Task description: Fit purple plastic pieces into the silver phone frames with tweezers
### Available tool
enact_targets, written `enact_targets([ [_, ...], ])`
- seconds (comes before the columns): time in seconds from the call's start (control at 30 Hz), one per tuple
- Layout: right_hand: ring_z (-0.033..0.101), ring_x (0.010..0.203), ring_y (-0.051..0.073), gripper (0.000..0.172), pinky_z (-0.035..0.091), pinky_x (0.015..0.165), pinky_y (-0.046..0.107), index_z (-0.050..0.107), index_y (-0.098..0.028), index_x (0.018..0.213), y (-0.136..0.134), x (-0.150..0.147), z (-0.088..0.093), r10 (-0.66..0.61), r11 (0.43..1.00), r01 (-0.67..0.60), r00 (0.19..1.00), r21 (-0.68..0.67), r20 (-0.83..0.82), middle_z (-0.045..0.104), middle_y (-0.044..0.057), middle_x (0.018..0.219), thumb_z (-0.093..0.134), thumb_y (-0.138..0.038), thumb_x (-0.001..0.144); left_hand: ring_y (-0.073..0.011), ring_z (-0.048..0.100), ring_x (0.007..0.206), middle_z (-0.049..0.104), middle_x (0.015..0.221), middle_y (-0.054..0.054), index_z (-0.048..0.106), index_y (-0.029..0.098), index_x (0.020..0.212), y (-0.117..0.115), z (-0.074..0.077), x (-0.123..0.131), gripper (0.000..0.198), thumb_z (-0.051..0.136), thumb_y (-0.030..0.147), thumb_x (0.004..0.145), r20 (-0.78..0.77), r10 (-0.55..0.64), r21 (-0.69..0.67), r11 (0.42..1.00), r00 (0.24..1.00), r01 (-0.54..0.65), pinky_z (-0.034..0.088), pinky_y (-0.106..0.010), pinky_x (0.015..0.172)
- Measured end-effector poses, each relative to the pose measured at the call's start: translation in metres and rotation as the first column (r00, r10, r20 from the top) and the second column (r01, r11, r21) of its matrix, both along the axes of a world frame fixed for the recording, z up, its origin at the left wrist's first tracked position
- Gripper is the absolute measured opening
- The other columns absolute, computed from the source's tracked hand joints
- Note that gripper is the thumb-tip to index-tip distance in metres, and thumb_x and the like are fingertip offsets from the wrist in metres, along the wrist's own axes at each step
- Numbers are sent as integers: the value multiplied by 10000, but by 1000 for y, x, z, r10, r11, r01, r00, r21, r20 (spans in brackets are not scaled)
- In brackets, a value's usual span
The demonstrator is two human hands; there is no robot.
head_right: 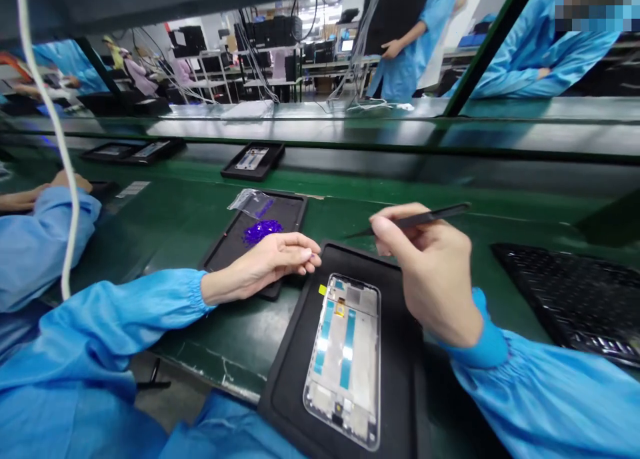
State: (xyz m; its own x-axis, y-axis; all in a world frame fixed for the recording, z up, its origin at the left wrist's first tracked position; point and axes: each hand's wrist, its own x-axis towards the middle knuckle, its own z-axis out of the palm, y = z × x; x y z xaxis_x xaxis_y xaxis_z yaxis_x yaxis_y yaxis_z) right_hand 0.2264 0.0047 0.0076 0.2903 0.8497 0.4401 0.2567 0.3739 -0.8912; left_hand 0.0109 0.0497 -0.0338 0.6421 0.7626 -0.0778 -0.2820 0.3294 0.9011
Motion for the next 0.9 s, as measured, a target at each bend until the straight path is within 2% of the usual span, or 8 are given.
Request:
enact_targets([
  [0.07,588,599,112,173,467,594,254,728,-219,873,-3,-6,0,68,998,-68,997,-15,42,649,-22,681,778,-376,819,-109,670,812,740,930,-67,718,112,989,-3,1,-2,289,839,264,776,0,6,-17,1000,1000,-6,489,-253,801],
  [0.23,702,696,138,245,560,653,229,765,-241,947,-14,-5,-7,223,958,-219,975,-185,2,739,2,761,812,-431,799,-98,664,763,736,872,-57,708,100,951,-5,5,-3,301,860,265,750,-2,27,-86,996,1000,-27,485,-239,773],
  [0.53,733,724,159,301,585,701,252,744,-234,963,-7,-6,-24,238,942,-238,971,-238,-31,759,7,772,762,-507,837,-98,665,762,742,878,-61,686,108,989,-7,2,-1,318,851,259,763,-8,28,-90,996,1000,-29,485,-235,765],
  [0.9,745,761,195,305,589,735,307,733,-207,968,-9,-9,-24,268,926,-265,963,-268,-26,767,33,798,734,-493,863,-89,671,764,743,882,-61,668,107,1003,-8,2,0,328,847,252,771,-2,16,-95,995,1000,-16,482,-209,745],
])
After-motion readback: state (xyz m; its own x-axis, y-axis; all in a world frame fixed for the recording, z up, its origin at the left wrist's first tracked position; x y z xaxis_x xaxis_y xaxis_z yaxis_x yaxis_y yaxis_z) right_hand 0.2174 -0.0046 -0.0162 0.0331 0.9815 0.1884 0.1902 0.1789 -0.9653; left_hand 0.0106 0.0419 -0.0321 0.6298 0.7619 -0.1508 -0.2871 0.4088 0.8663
